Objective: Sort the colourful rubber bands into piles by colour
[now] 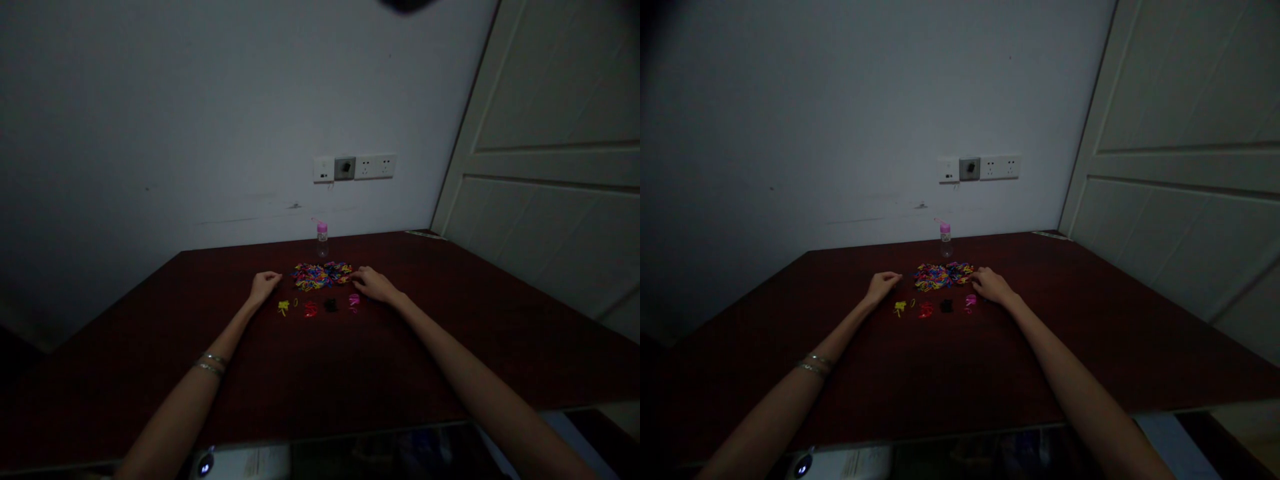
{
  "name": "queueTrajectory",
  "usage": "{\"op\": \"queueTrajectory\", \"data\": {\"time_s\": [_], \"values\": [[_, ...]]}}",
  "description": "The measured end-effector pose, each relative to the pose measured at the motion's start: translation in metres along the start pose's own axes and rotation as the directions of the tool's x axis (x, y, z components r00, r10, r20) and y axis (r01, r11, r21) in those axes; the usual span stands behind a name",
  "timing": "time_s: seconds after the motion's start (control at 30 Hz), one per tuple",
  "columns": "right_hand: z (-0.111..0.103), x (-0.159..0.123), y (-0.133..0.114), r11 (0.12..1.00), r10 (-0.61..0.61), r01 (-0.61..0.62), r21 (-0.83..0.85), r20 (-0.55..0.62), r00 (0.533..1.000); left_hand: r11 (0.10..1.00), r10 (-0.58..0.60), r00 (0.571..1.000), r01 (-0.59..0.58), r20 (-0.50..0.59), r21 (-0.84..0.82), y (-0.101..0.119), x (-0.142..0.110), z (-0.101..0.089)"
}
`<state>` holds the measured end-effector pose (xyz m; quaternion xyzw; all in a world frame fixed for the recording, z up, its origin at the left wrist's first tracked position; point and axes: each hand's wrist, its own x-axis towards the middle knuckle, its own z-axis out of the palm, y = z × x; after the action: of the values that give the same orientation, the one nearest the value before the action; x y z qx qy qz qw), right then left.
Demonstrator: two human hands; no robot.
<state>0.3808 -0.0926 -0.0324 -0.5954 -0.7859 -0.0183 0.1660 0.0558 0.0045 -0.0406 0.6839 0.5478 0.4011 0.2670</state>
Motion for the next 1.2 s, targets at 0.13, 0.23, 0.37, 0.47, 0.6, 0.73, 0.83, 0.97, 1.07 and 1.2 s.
{"op": "queueTrajectory", "data": {"time_s": [0.13,0.23,0.37,0.47,0.6,0.73,0.83,0.97,1.07,1.2], "values": [[0.001,0.001,0.0,1.0,0.009,-0.009,0.009,0.002,1.0,0.999,0.028,0.999,-0.029,0.022,0.02,-0.001,-0.001,0.002],[0.002,0.001,-0.001,1.0,0.01,-0.01,0.017,-0.013,1.0,0.999,0.026,0.999,-0.027,0.018,0.022,-0.002,-0.001,0.002],[0.001,0.0,-0.003,0.999,0.028,-0.027,0.028,-0.031,0.999,0.999,0.035,0.999,-0.035,0.017,0.001,-0.005,0.0,0.003],[-0.001,-0.001,-0.005,0.999,0.034,-0.032,0.036,-0.038,0.999,0.999,0.034,0.999,-0.034,0.02,-0.007,-0.009,0.002,0.004],[-0.001,-0.001,-0.007,0.999,0.022,-0.02,0.027,-0.05,0.999,0.999,0.04,0.999,-0.04,0.019,-0.016,-0.011,0.003,0.005],[0.001,0.0,-0.006,1.0,0.015,-0.014,0.018,-0.065,0.998,0.998,0.066,0.998,-0.066,0.011,0.004,-0.012,0.003,0.004],[0.002,0.001,-0.005,1.0,0.013,-0.012,0.009,-0.064,0.998,0.998,0.068,0.998,-0.068,0.008,-0.004,-0.014,0.004,0.005],[0.002,0.0,-0.005,1.0,0.015,-0.014,0.013,-0.085,0.996,0.997,0.071,0.997,-0.071,0.0,-0.003,-0.015,0.004,0.005],[0.0,-0.001,-0.004,0.998,0.031,-0.025,0.051,-0.115,0.993,0.997,0.073,0.997,-0.073,0.004,-0.004,-0.014,0.003,0.005],[-0.003,0.0,-0.001,0.993,0.048,-0.027,0.117,-0.175,0.983,0.997,0.076,0.997,-0.076,-0.001,-0.007,-0.013,0.003,0.005]]}}
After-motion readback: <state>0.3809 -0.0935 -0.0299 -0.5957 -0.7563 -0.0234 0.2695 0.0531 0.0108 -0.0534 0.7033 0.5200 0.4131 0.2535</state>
